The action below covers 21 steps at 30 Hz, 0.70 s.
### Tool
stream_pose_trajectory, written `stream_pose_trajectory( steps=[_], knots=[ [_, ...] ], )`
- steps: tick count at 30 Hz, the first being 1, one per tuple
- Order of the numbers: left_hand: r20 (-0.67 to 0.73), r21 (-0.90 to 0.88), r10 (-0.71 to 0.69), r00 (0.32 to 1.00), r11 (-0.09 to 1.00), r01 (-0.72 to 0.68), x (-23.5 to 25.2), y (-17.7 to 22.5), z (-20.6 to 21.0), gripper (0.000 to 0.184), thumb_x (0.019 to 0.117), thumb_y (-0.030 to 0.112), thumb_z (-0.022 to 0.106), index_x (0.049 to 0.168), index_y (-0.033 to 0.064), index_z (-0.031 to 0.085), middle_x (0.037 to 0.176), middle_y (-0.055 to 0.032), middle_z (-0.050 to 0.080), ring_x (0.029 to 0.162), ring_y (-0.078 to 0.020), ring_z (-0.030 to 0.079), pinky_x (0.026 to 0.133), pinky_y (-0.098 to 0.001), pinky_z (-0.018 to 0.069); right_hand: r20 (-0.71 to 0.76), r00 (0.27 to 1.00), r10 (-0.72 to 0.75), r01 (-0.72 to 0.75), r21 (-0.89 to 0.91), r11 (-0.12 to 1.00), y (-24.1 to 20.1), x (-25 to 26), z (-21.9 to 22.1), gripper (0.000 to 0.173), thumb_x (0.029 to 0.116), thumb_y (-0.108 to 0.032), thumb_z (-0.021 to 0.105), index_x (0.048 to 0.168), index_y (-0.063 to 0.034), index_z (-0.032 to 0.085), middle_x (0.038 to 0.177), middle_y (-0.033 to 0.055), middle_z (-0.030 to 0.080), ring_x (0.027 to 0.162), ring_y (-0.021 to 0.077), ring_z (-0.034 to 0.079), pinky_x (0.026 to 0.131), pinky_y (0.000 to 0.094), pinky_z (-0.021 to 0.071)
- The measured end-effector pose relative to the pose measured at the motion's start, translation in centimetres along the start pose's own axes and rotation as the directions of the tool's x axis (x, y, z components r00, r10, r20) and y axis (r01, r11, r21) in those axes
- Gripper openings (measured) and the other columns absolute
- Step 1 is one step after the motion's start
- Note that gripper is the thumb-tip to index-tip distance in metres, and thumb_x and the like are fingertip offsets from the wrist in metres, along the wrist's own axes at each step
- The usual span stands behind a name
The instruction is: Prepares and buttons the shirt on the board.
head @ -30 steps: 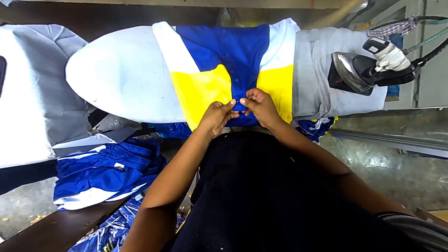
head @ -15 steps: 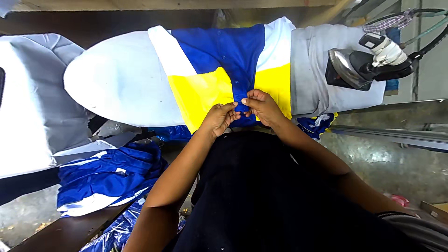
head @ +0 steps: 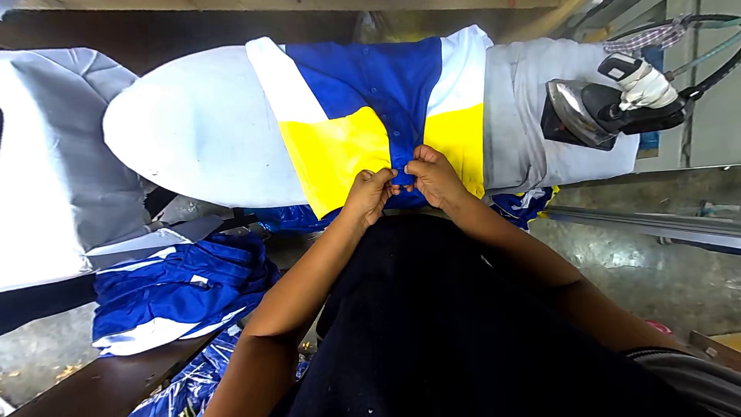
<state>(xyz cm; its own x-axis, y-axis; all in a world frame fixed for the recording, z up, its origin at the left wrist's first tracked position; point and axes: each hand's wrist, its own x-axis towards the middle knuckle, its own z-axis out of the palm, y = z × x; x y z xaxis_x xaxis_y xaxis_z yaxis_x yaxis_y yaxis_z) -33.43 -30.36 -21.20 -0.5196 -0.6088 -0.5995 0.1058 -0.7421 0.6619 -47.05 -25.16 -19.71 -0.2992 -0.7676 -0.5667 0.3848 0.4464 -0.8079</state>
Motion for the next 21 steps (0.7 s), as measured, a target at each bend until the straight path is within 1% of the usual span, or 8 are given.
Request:
stream_pose_trajectory(
  steps=[3, 5, 7, 9, 12, 15, 18, 21],
  knots=[
    [-0.024, 0.021, 0.014, 1.0, 1.0, -0.013, 0.4, -0.4, 0.0, 0.024, 0.1011, 0.0, 0.049, 0.082, 0.0048, 0.064, 0.071, -0.0006, 0.067, 0.062, -0.0065, 0.064, 0.066, -0.0218, 0.0578, 0.011, 0.998, 0.06, -0.061, 0.105, 0.993, 0.5, 0.6, 0.0, 0.013, 0.0956, 0.005, 0.051, 0.097, -0.0074, 0.047, 0.081, 0.0046, 0.058, 0.059, 0.0113, 0.058, 0.052, 0.0244, 0.0509],
    [-0.022, 0.077, 0.055, 0.998, 0.996, -0.053, 0.9, -0.7, -0.4, 0.027, 0.1022, 0.002, 0.05, 0.08, 0.0052, 0.064, 0.069, 0.001, 0.067, 0.06, -0.0055, 0.064, 0.065, -0.0211, 0.0572, 0.029, 0.994, 0.107, -0.109, 0.097, 0.989, 0.3, 0.9, -0.3, 0.011, 0.0989, 0.002, 0.052, 0.102, -0.0076, 0.048, 0.084, 0.0052, 0.06, 0.061, 0.0121, 0.06, 0.054, 0.0258, 0.0526],
    [-0.017, 0.144, 0.087, 0.996, 0.986, -0.083, 1.2, -0.8, -0.6, 0.028, 0.1035, 0.004, 0.051, 0.079, 0.0066, 0.063, 0.067, 0.0029, 0.066, 0.059, -0.0044, 0.063, 0.065, -0.021, 0.0567, 0.015, 0.999, 0.045, -0.044, -0.044, 0.998, 0.3, 0.9, -0.7, 0.021, 0.0993, 0.001, 0.057, 0.118, -0.0027, 0.048, 0.095, 0.0079, 0.06, 0.069, 0.0133, 0.064, 0.058, 0.0278, 0.0557],
    [-0.038, 0.186, 0.084, 0.996, 0.98, -0.075, 1.3, -0.7, -0.6, 0.028, 0.1041, 0.005, 0.052, 0.078, 0.0074, 0.061, 0.066, 0.004, 0.065, 0.059, -0.0038, 0.063, 0.064, -0.0207, 0.057, -0.011, 0.992, -0.123, 0.118, -0.229, 0.966, 0.6, 0.8, -1.0, 0.035, 0.097, -0.002, 0.063, 0.128, 0.002, 0.047, 0.101, 0.011, 0.062, 0.073, 0.0136, 0.065, 0.06, 0.0285, 0.0558],
    [-0.062, 0.213, 0.047, 0.997, 0.977, -0.033, 1.1, -0.5, -0.5, 0.027, 0.105, 0.009, 0.053, 0.079, 0.0085, 0.061, 0.064, 0.0053, 0.064, 0.057, -0.0033, 0.062, 0.063, -0.0206, 0.0568, 0.007, 0.924, -0.381, 0.347, -0.43, 0.833, 1.0, 0.3, -1.2, 0.029, 0.0963, -0.006, 0.064, 0.121, 0.0056, 0.056, 0.109, 0.0142, 0.063, 0.084, 0.0124, 0.064, 0.069, 0.0265, 0.0546],
    [-0.063, 0.2, 0.025, 0.998, 0.98, -0.012, 1.0, -0.4, -0.5, 0.027, 0.1057, 0.009, 0.052, 0.081, 0.0078, 0.062, 0.065, 0.0046, 0.064, 0.057, -0.0034, 0.063, 0.063, -0.0203, 0.0571, 0.144, 0.811, -0.567, 0.507, -0.656, 0.559, 1.0, 0.3, -1.4, 0.014, 0.0947, -0.008, 0.066, 0.102, 0.0019, 0.073, 0.112, 0.0193, 0.063, 0.103, 0.024, 0.062, 0.084, 0.033, 0.0535],
    [-0.06, 0.199, 0.021, 0.998, 0.98, -0.008, 0.9, -0.5, -0.5, 0.027, 0.1056, 0.009, 0.051, 0.081, 0.0073, 0.063, 0.066, 0.0045, 0.065, 0.059, -0.0032, 0.063, 0.064, -0.0201, 0.0569, 0.267, 0.787, -0.556, 0.527, -0.759, 0.382, 0.7, 0.2, -1.4, 0.013, 0.0949, -0.007, 0.067, 0.098, 0.0022, 0.076, 0.106, 0.0217, 0.067, 0.105, 0.0348, 0.065, 0.091, 0.0464, 0.0531],
    [-0.015, 0.185, 0.013, 1.0, 0.983, -0.01, 0.5, -0.5, -0.5, 0.024, 0.1041, 0.007, 0.054, 0.083, 0.0072, 0.065, 0.069, 0.0044, 0.067, 0.062, -0.0037, 0.065, 0.067, -0.0214, 0.0583, 0.306, 0.786, -0.537, 0.536, -0.77, 0.346, 0.4, 0.0, -1.2, 0.01, 0.0935, -0.003, 0.066, 0.093, 0.0054, 0.072, 0.098, 0.021, 0.066, 0.095, 0.0337, 0.066, 0.084, 0.0459, 0.0547]
  ],
)
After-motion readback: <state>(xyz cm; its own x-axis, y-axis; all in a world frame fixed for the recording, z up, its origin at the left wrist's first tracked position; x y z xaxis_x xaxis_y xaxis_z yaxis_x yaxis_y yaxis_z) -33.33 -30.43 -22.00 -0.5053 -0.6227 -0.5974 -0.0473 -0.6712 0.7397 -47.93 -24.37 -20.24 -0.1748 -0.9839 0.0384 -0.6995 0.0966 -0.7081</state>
